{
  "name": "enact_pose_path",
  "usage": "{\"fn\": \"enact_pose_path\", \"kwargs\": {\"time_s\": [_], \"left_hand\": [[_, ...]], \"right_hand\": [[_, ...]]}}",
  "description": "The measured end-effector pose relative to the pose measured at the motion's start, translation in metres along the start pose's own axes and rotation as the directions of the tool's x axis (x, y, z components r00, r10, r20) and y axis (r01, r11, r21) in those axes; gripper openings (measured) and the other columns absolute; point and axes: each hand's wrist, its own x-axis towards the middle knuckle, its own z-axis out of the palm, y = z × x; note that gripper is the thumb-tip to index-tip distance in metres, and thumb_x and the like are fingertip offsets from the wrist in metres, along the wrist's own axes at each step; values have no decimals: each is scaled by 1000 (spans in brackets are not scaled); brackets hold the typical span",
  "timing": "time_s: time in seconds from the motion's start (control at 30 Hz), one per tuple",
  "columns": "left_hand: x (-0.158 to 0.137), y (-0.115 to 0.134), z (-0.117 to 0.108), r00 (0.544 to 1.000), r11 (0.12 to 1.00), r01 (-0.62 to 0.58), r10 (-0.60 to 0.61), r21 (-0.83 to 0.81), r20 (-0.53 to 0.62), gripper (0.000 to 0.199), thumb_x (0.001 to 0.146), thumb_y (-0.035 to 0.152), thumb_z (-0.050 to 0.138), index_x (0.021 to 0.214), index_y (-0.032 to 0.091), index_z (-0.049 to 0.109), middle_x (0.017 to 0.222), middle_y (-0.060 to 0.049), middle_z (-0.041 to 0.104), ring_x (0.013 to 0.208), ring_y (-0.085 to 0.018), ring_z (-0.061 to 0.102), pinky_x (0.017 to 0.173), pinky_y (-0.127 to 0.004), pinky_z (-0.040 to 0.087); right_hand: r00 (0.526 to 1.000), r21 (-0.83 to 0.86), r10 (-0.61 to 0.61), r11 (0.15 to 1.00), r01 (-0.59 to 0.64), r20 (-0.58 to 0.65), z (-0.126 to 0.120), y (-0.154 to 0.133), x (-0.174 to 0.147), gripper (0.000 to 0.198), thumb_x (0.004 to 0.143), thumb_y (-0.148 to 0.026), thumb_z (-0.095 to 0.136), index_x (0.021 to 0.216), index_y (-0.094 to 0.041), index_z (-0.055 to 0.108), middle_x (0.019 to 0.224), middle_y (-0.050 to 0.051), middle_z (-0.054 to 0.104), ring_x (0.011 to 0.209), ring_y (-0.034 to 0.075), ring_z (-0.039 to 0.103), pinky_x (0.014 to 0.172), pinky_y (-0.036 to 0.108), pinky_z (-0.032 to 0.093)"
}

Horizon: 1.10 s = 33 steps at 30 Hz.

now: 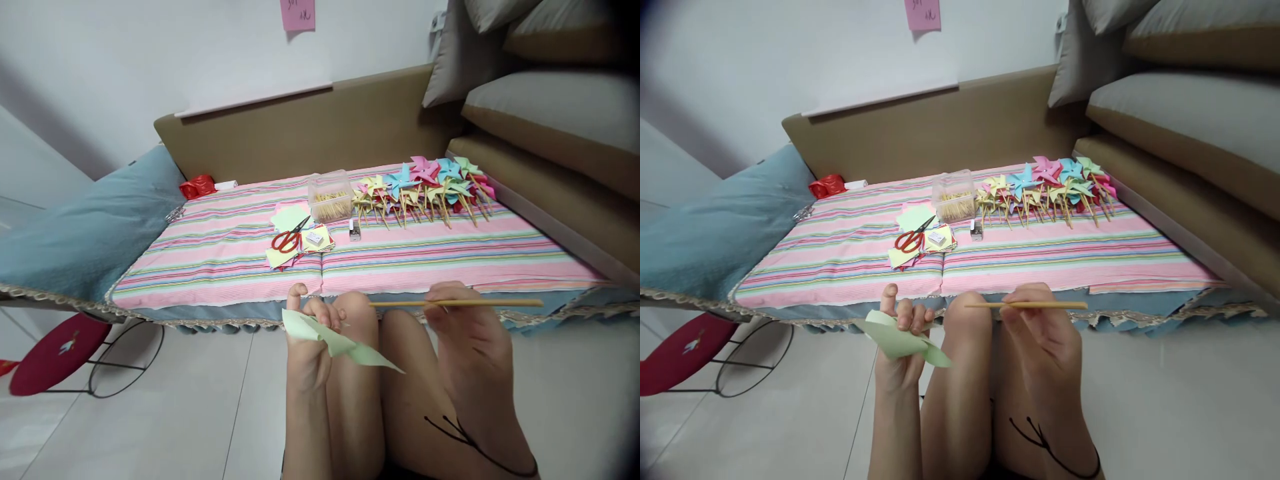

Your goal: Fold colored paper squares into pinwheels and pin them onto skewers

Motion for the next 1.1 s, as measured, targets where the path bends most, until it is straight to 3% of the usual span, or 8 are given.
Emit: {"fn": "enact_pose_path", "kwargs": {"time_s": [0.1,0.27,0.43,0.57,0.67,0.77,0.9,1.1], "left_hand": [[0,-1,-5,999,999,35,-35,-25,20,56,61,24,84,105,25,50,61,9,52,55,-5,52,59,-19,44],[-1,-2,-7,996,995,84,-82,-54,35,51,64,21,81,103,24,49,65,7,51,54,-4,51,48,-15,37],[0,-4,-5,997,997,73,-73,-25,27,52,61,22,83,98,24,48,64,8,50,51,-4,51,49,-15,38],[1,-3,-3,999,998,42,-41,-54,15,46,62,27,83,93,26,49,57,11,47,45,-5,48,46,-17,37],[3,-6,-8,999,992,44,-43,-118,15,34,68,35,78,86,27,50,43,12,36,34,-7,38,43,-20,33],[7,-13,-19,992,988,37,-18,-152,128,27,70,40,74,81,29,52,32,13,23,26,-8,29,42,-22,33],[11,-15,-22,944,982,35,29,-188,328,22,72,40,72,84,32,55,31,13,30,25,-8,29,42,-23,36],[4,-6,-1,998,998,-8,4,67,60,36,67,29,80,84,24,48,56,8,59,51,-10,58,54,-23,48]], "right_hand": [[999,58,43,997,-45,22,-4,0,-1,11,86,-22,59,92,-29,66,68,-3,57,62,13,53,63,28,43],[960,3,151,988,-157,235,-9,-6,-5,25,90,-29,49,98,-27,73,100,7,73,96,26,66,86,42,51],[933,-59,131,991,-118,335,-11,1,-1,17,83,-17,64,90,-29,73,88,3,75,76,19,71,72,33,58],[860,-26,152,987,-159,488,-10,5,-1,45,88,-12,56,122,-40,53,104,-1,73,75,16,72,71,32,58],[814,-120,133,990,-79,566,-11,7,-1,43,92,-14,50,126,-40,50,108,0,71,80,16,70,76,33,55],[813,-293,167,956,5,557,-13,6,1,29,93,-21,48,116,-32,61,104,2,71,81,18,67,76,32,52],[785,-325,190,946,15,590,-11,3,5,22,93,-25,48,104,-29,66,95,1,71,88,19,64,79,30,48],[739,-309,248,949,-57,627,-7,7,2,26,92,-19,44,107,-29,63,95,0,69,77,15,61,67,25,45]]}}
